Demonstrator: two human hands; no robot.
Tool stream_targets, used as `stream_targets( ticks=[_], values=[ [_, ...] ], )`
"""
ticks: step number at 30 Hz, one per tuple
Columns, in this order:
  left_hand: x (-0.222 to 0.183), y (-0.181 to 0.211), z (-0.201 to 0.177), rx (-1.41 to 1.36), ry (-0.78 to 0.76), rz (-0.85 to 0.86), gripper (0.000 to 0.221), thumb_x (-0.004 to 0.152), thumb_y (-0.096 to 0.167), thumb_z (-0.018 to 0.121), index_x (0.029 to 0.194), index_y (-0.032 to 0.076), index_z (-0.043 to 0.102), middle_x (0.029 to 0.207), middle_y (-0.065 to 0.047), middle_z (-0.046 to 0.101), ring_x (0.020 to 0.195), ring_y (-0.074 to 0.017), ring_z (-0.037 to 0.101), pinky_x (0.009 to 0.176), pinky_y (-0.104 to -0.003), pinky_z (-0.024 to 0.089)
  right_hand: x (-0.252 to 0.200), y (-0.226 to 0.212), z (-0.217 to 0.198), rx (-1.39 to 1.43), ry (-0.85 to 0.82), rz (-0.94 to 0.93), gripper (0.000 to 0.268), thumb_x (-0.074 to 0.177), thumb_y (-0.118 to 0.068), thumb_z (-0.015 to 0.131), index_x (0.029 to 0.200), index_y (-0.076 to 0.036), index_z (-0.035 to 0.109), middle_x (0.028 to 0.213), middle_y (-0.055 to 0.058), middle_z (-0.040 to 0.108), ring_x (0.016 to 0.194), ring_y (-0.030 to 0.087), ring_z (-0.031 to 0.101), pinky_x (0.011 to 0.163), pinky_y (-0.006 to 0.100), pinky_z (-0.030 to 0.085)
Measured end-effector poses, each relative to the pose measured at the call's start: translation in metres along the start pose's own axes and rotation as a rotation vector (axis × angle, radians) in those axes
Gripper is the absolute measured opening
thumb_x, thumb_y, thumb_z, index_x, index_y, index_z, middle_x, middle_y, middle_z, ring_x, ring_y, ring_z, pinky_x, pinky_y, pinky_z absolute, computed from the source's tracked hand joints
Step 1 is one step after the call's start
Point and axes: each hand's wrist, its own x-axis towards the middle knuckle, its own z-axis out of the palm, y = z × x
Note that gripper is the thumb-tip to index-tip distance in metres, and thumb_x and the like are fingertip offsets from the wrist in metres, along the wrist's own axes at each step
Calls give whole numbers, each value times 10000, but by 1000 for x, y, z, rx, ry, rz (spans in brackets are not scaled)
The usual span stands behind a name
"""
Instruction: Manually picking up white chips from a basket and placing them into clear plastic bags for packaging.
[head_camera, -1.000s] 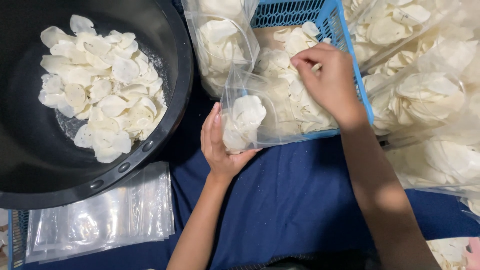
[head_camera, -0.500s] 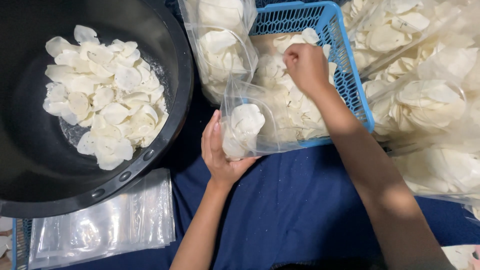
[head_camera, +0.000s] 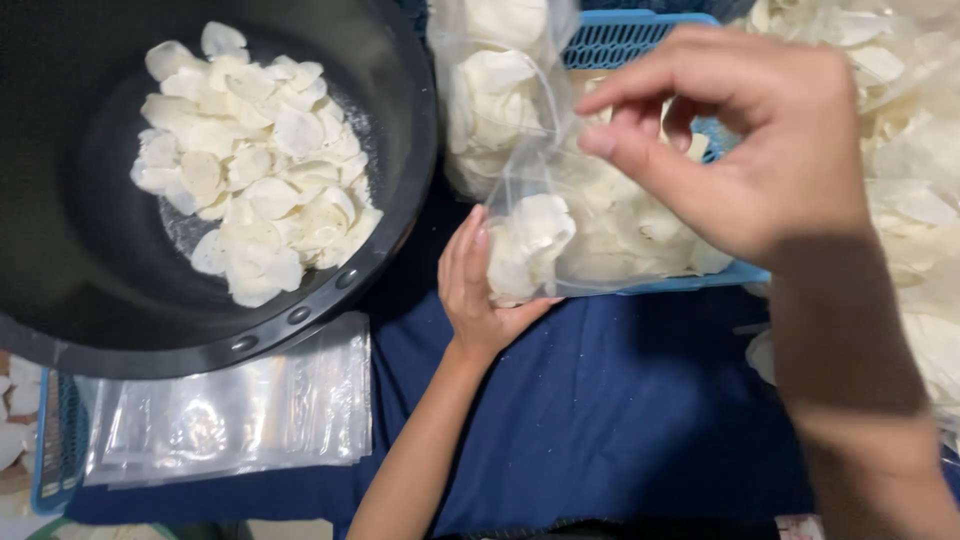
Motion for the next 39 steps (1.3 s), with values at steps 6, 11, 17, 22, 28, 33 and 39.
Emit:
stream_targets(
  ticks=[6, 11, 17, 22, 28, 33, 39],
  values=[
    [-2, -1, 3, 46, 38, -24, 1009, 725, 561, 907, 1451, 19, 461, 1496, -224, 534, 1379, -410, 584, 1190, -512, 450, 129, -21, 134, -255, -82, -426, 163, 1015, -116, 808, 1085, 2, 721, 807, 55, 682, 526, 179, 587, 475, 309, 456],
    [-14, -20, 8, -38, -33, -21, 727, 777, 411, 780, 1343, 81, 466, 1323, -224, 546, 1145, -474, 549, 1061, -580, 447, 194, 58, 326, -615, -345, 129, 991, 821, -777, 800, 1387, -22, 497, 1194, 265, 630, 917, 433, 705, 750, 550, 581],
    [-50, -68, 45, -150, -401, -14, 802, 989, 505, 549, 1642, 425, 90, 1694, -232, 238, 1516, -534, 339, 1235, -621, 344, 148, 34, 349, -525, -1142, 429, 1396, 556, -937, 735, 1637, -307, 116, 1551, 291, 296, 1293, 575, 519, 987, 717, 445],
    [-54, -77, 54, -118, -601, -79, 934, 911, 622, 559, 1611, 543, -54, 1763, -107, 95, 1605, -438, 209, 1245, -613, 286, 145, 25, 359, -453, -1286, 301, 1259, 644, -665, 886, 1611, -244, 198, 1521, 357, 272, 1248, 596, 538, 964, 685, 473],
    [-42, -49, 36, -119, -445, -128, 870, 852, 537, 642, 1528, 425, 106, 1674, -113, 210, 1527, -417, 299, 1220, -587, 320, 136, 54, 377, -413, -1303, 86, 858, 598, -313, 985, 1324, -271, 530, 1209, 253, 623, 1096, 471, 679, 856, 583, 563],
    [-28, -32, 15, -127, -224, -146, 813, 778, 439, 737, 1439, 235, 311, 1551, -168, 374, 1411, -434, 434, 1176, -567, 380, 150, 42, 332, -265, -1142, 109, 590, 588, -130, 934, 1128, -271, 745, 1097, 210, 719, 1075, 443, 709, 890, 519, 585],
    [-2, -3, 4, -159, 59, -153, 774, 679, 307, 862, 1321, -23, 581, 1386, -245, 591, 1257, -459, 613, 1117, -541, 461, 181, 21, 210, 3, -556, 87, 465, 549, 66, 856, 959, -116, 736, 946, 124, 766, 637, 271, 757, 420, 302, 648]
  ],
)
